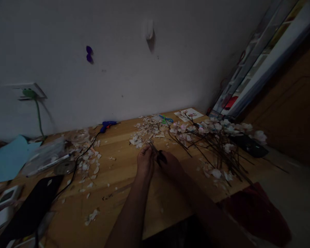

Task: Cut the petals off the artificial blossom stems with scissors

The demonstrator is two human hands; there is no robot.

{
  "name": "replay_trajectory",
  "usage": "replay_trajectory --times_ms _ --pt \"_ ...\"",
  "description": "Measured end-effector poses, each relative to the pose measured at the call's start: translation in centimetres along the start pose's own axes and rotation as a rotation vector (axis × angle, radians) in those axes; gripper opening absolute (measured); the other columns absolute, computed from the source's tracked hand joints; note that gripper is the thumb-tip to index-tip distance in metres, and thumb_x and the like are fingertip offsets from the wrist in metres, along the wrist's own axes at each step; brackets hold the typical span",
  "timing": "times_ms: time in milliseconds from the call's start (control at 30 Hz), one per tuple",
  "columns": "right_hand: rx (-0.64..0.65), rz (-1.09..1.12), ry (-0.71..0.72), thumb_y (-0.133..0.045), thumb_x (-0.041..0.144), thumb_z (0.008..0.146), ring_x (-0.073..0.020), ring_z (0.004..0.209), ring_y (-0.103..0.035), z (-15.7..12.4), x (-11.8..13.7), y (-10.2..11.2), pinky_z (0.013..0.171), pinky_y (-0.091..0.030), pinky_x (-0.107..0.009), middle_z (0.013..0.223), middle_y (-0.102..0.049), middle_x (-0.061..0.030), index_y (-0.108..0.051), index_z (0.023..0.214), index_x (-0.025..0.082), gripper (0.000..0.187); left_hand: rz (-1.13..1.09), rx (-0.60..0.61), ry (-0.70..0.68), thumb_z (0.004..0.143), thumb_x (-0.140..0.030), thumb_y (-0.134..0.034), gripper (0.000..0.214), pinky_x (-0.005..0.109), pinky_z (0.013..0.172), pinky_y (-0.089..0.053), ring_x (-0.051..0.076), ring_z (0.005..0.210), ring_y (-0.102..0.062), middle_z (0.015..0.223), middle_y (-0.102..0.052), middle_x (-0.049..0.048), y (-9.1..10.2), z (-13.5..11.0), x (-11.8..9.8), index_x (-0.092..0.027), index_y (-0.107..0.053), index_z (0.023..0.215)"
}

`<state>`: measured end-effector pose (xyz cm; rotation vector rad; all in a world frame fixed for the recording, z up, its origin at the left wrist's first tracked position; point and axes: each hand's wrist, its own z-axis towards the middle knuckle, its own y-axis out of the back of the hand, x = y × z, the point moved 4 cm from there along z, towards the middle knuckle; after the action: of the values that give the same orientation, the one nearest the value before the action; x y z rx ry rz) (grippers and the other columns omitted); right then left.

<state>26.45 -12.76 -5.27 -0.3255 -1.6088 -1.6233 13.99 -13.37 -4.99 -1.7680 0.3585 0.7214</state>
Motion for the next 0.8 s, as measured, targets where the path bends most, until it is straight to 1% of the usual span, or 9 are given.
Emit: replay_trajectory --times_ms 100,233,333,433,567,700,800 --pt "-0.014 0.009 0.001 -0.052 0.03 0.09 -0.0188 0.087 -0.057 0.0 -0.1 0.0 0.075 -0.038 -0.026 0.095 -0.064 -0.006 -0.058 0.097 0.02 0.014 0.012 -0.004 -0.006 0.058 -0.023 -0.084 0.037 0.022 0.058 -0.044 0.009 0.056 -0.058 0.066 -0.062 -0.0034 0.1 0.1 0.1 -0.017 -0.06 0.086" --pt "-0.009 0.017 0.005 -0.052 0.029 0.09 -0.0181 0.084 -0.057 0.0 -0.1 0.1 0.072 -0.037 -0.026 0.091 -0.064 -0.0052 -0.058 0.093 0.02 0.012 0.042 0.019 -0.003 0.06 -0.025 -0.083 0.036 0.022 0.057 -0.042 0.01 0.057 -0.058 0.067 -0.062 -0.0027 0.2 0.2 0.3 -0.017 -0.06 0.088" --pt "-0.002 0.019 0.009 -0.052 0.03 0.09 -0.0182 0.083 -0.057 0.0 -0.1 0.1 0.072 -0.037 -0.026 0.09 -0.064 -0.0049 -0.059 0.092 0.02 0.012 0.052 0.029 -0.025 0.062 -0.026 -0.082 0.035 0.021 0.055 -0.04 0.009 0.056 -0.057 0.067 -0.062 -0.0024 0.2 0.3 0.2 -0.017 -0.061 0.088" --pt "-0.01 0.002 0.004 -0.052 0.029 0.09 -0.0191 0.085 -0.058 0.0 -0.3 0.0 0.073 -0.038 -0.026 0.092 -0.065 -0.0061 -0.06 0.095 0.021 0.012 0.069 0.028 -0.058 0.062 -0.029 -0.082 0.033 0.022 0.059 -0.042 0.009 0.059 -0.058 0.071 -0.064 -0.0007 0.3 0.5 0.0 -0.016 -0.063 0.086" --pt "0.0 -0.009 0.016 -0.051 0.028 0.089 -0.0193 0.086 -0.058 0.1 -0.4 -0.1 0.073 -0.038 -0.026 0.093 -0.065 -0.0062 -0.06 0.095 0.02 0.013 0.087 -0.007 -0.083 0.06 -0.029 -0.084 0.033 0.021 0.065 -0.044 0.008 0.063 -0.059 0.074 -0.066 -0.0005 0.7 0.8 0.0 -0.015 -0.066 0.084" --pt "0.009 0.002 0.026 -0.051 0.025 0.089 -0.0189 0.085 -0.058 0.1 -0.4 0.0 0.073 -0.038 -0.026 0.092 -0.066 -0.0057 -0.061 0.095 0.02 0.013 0.169 -0.029 -0.105 0.061 -0.033 -0.083 0.033 0.021 0.061 -0.043 0.008 0.058 -0.057 0.069 -0.064 -0.0018 1.1 1.0 -0.3 -0.016 -0.066 0.084" --pt "0.008 0.01 0.019 -0.051 0.023 0.089 -0.0189 0.085 -0.059 0.1 -0.5 0.1 0.073 -0.039 -0.026 0.093 -0.067 -0.0059 -0.063 0.096 0.02 0.014 0.288 -0.022 -0.141 0.063 -0.036 -0.081 0.032 0.022 0.062 -0.044 0.009 0.058 -0.058 0.069 -0.065 -0.0011 1.2 1.0 -1.1 -0.015 -0.068 0.084"
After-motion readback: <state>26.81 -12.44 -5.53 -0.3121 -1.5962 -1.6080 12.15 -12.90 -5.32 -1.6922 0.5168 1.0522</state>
